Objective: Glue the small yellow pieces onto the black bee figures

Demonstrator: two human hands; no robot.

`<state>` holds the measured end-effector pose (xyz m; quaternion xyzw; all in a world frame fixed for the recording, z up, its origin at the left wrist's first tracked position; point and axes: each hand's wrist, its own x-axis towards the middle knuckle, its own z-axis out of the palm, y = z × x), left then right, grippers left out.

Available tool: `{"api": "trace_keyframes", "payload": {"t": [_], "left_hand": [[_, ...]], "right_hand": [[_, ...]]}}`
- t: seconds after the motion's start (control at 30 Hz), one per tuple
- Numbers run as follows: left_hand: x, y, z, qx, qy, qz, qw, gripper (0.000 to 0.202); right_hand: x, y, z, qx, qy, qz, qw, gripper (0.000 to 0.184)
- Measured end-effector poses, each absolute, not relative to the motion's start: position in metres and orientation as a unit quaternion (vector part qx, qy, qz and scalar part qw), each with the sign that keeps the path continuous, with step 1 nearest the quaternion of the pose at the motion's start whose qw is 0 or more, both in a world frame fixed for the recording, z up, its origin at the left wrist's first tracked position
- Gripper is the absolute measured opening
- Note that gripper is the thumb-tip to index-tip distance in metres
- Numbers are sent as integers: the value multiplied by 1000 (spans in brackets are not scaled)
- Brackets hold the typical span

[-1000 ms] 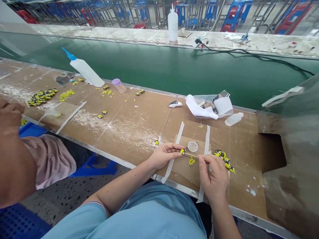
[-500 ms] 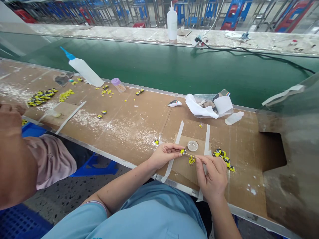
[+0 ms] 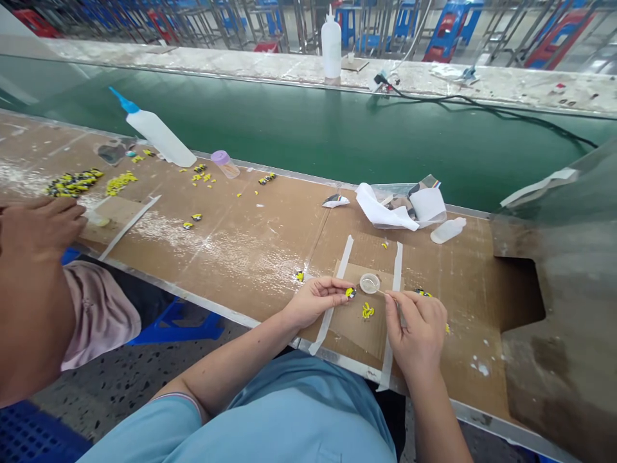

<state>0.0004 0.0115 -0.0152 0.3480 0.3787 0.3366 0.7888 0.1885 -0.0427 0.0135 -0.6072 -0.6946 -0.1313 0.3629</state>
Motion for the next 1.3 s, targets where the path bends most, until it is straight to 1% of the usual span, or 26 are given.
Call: {"api": "trace_keyframes", "payload": {"t": [0.17,0.43,0.57,0.7,1.07,1.3], "left_hand": [[0,12,-13,342,379,337,791,47],[1,12,-14,323,380,342,797,45],[1,13,-14,320,377,344,799,44],[2,12,-16,323,375,344,798,43],[1,13,-16,326,377,344,795,43],[1,13,-15,321,380,338,799,45]], "right_hand": [[187,-43,9,-624,-685,-94,364,19],[181,-54,11,-647,-609,-6,458,14],[176,-56,11,-636,-628,23,448,15],[175,-54,9,-628,-640,9,442,13],[176,-55,11,-635,-634,8,440,17],[176,-56,10,-625,-646,-1,438,12]]}}
